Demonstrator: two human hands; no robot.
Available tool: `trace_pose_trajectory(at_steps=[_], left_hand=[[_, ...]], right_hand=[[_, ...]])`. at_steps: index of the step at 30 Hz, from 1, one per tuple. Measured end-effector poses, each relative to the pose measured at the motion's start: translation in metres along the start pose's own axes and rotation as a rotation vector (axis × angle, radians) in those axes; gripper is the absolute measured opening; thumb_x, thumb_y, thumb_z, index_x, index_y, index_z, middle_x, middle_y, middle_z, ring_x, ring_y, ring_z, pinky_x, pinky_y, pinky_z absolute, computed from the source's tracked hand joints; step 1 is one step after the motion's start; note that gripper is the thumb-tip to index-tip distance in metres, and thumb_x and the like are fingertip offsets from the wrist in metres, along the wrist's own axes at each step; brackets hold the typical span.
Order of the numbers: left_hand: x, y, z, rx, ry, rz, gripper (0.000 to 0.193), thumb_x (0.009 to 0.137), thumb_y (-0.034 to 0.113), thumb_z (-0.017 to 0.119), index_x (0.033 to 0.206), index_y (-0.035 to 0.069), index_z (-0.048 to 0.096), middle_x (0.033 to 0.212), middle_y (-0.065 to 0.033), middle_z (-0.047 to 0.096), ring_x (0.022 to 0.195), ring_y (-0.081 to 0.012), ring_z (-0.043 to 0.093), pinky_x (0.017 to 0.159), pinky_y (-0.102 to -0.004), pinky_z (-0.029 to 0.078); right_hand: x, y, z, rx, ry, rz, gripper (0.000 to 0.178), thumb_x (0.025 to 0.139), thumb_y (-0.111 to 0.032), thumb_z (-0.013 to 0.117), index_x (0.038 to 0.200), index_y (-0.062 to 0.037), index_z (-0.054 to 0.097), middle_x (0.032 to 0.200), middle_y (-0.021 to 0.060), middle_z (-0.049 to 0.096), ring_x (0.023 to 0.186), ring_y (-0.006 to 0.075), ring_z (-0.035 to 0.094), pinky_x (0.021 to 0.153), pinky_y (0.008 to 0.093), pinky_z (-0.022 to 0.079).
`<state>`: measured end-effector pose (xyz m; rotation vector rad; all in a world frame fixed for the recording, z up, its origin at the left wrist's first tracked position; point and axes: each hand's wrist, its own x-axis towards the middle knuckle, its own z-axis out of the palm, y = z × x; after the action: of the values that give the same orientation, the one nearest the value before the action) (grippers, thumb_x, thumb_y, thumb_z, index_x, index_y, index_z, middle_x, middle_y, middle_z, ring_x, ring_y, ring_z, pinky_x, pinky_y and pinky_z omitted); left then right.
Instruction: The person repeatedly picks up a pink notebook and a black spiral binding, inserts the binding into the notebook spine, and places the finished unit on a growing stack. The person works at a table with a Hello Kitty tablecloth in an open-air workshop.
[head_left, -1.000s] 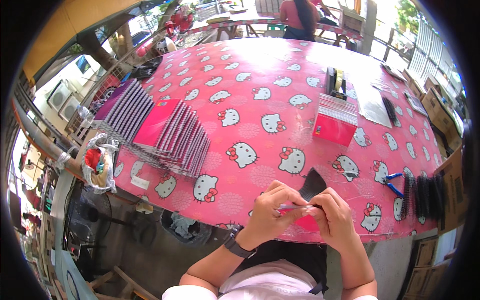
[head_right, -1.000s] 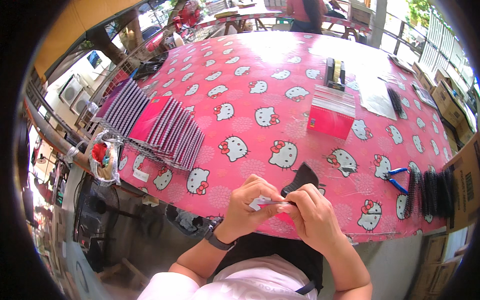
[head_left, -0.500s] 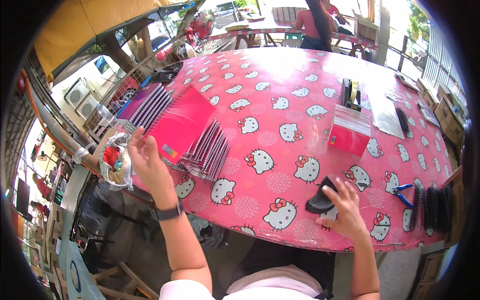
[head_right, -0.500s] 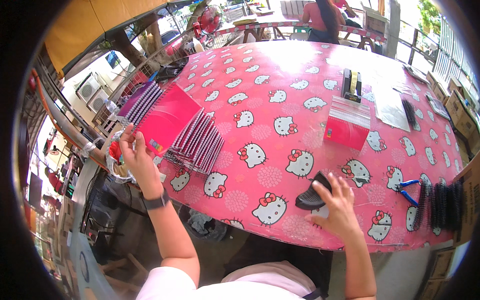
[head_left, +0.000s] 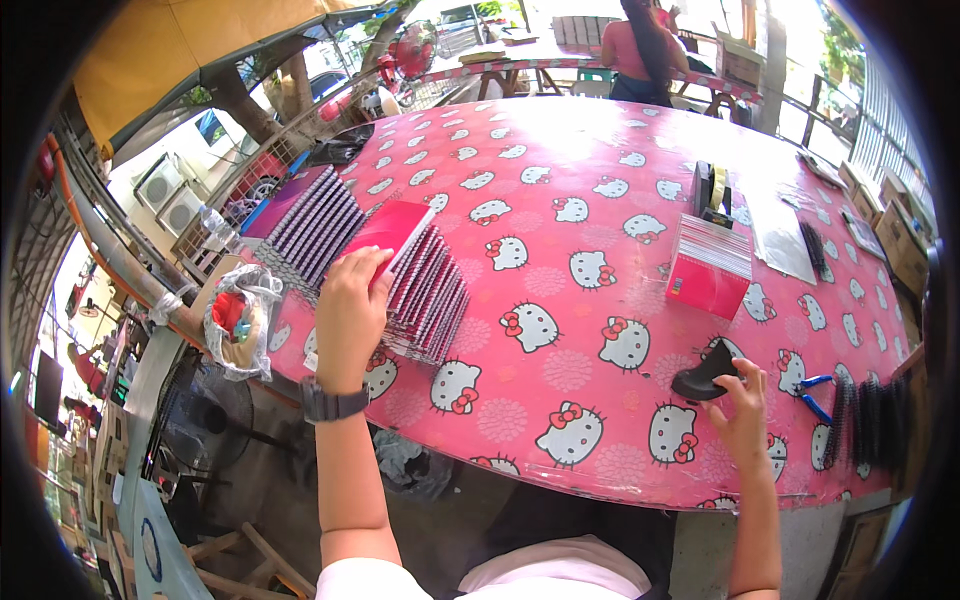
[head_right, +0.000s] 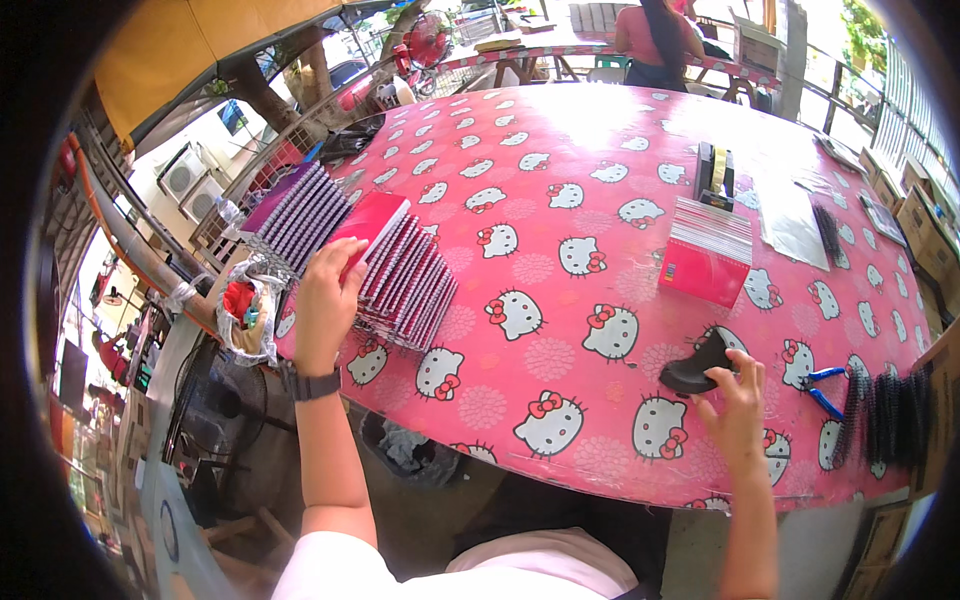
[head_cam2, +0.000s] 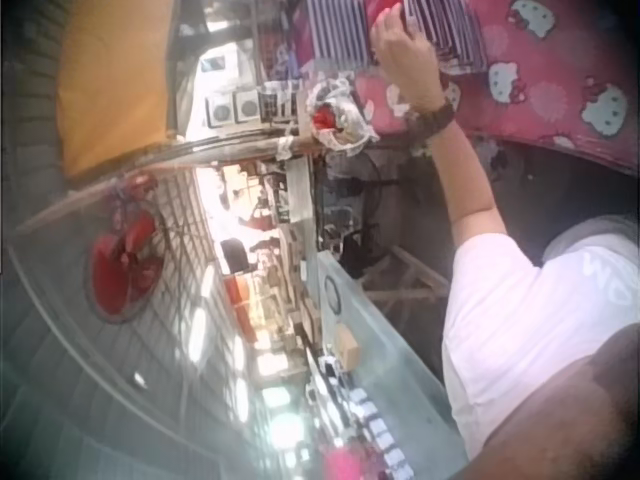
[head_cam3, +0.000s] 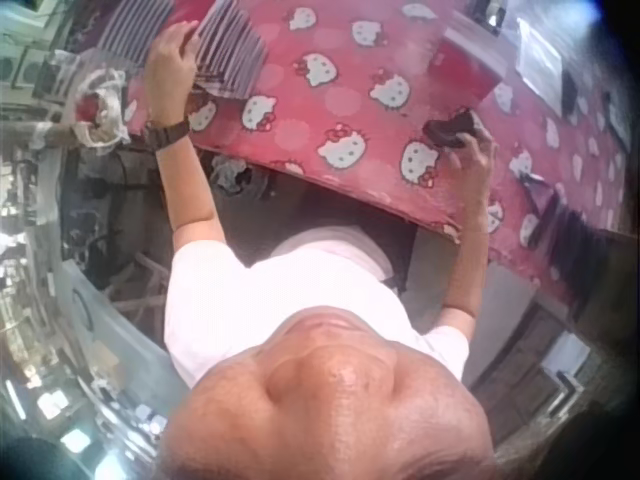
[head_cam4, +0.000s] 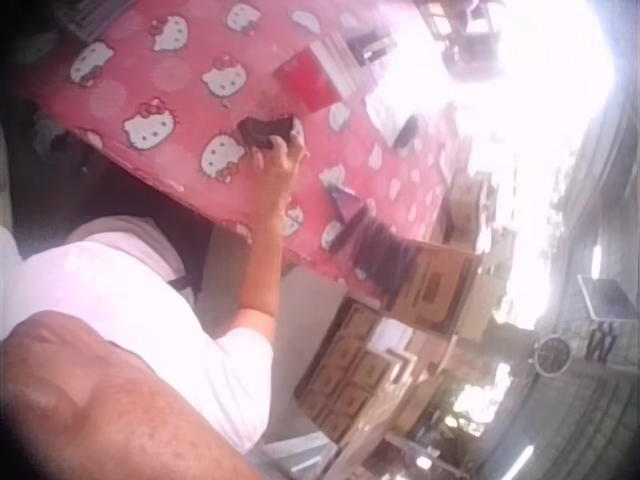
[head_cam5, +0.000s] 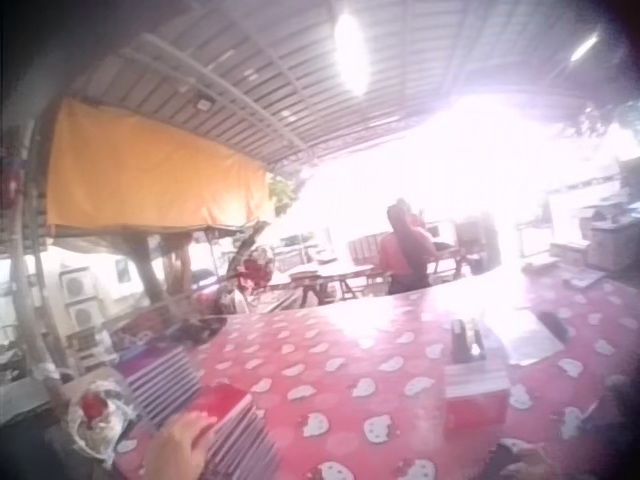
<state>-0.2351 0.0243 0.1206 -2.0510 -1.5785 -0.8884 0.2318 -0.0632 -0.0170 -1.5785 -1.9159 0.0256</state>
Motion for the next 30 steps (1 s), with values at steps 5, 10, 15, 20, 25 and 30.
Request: trace_pose_trajectory(at_steps=[5,10,15,20,25,30], left_hand=[[0.005,-0.006,0.01,0.059,0.042,-0.07,0.021,0.09,0.012,0.059,0.107,0.005,0.069,0.107,-0.0119,0.067,0.103,-0.0283,0.059,0.09,-0.0377,0.048],[-0.005,-0.011,0.012,0.074,0.103,-0.167,0.024,0.09,0.015,0.059,0.107,0.002,0.068,0.107,-0.0143,0.066,0.104,-0.0299,0.059,0.091,-0.0385,0.048],[-0.007,0.002,0.012,0.142,0.084,-0.062,0.033,0.086,0.02,0.065,0.112,-0.001,0.066,0.112,-0.0167,0.064,0.109,-0.0317,0.056,0.096,-0.0405,0.044],[-0.011,0.014,0.012,0.092,0.067,-0.033,0.041,0.083,0.018,0.068,0.12,0.002,0.062,0.126,-0.0175,0.057,0.119,-0.0347,0.049,0.103,-0.0448,0.038],[-0.043,0.118,0.021,-0.373,0.044,0.137,0.049,0.083,0.019,0.068,0.129,0.005,0.056,0.137,-0.0169,0.049,0.13,-0.0349,0.041,0.109,-0.0488,0.029],[-0.089,0.208,0.058,-0.592,-0.281,0.383,0.048,0.08,0.007,0.064,0.128,0.007,0.057,0.121,-0.0102,0.06,0.118,-0.0295,0.053,0.107,-0.0461,0.032]], right_hand=[[0.054,0.017,-0.023,0.005,0.013,-0.162,0.043,0.067,-0.017,0.08,0.104,-0.0047,0.062,0.125,0.0133,0.054,0.115,0.035,0.047,0.096,0.0459,0.041],[0.129,0.044,0.016,-0.287,0.338,-0.08,0.032,0.075,-0.008,0.072,0.106,-0.0049,0.064,0.115,0.0103,0.06,0.112,0.0288,0.051,0.095,0.042,0.04],[0.149,0.08,0.027,-0.294,0.239,-0.021,0.029,0.072,-0.003,0.07,0.101,-0.0053,0.064,0.099,0.0085,0.062,0.101,0.0285,0.055,0.092,0.0426,0.04],[0.15,0.083,0.017,-0.174,0.329,-0.086,0.022,0.07,0.001,0.069,0.09,-0.0032,0.062,0.09,0.0118,0.062,0.091,0.031,0.059,0.082,0.0419,0.045],[0.088,-0.032,-0.007,0.264,0.175,-0.127,0.019,0.069,0.005,0.066,0.085,-0.0024,0.061,0.08,0.0124,0.062,0.076,0.0315,0.062,0.066,0.0405,0.05],[0.009,-0.081,0.0,0.318,-0.119,-0.129,0.025,0.068,-0.002,0.07,0.09,-0.0046,0.059,0.087,0.0117,0.061,0.086,0.0308,0.06,0.074,0.041,0.05]])
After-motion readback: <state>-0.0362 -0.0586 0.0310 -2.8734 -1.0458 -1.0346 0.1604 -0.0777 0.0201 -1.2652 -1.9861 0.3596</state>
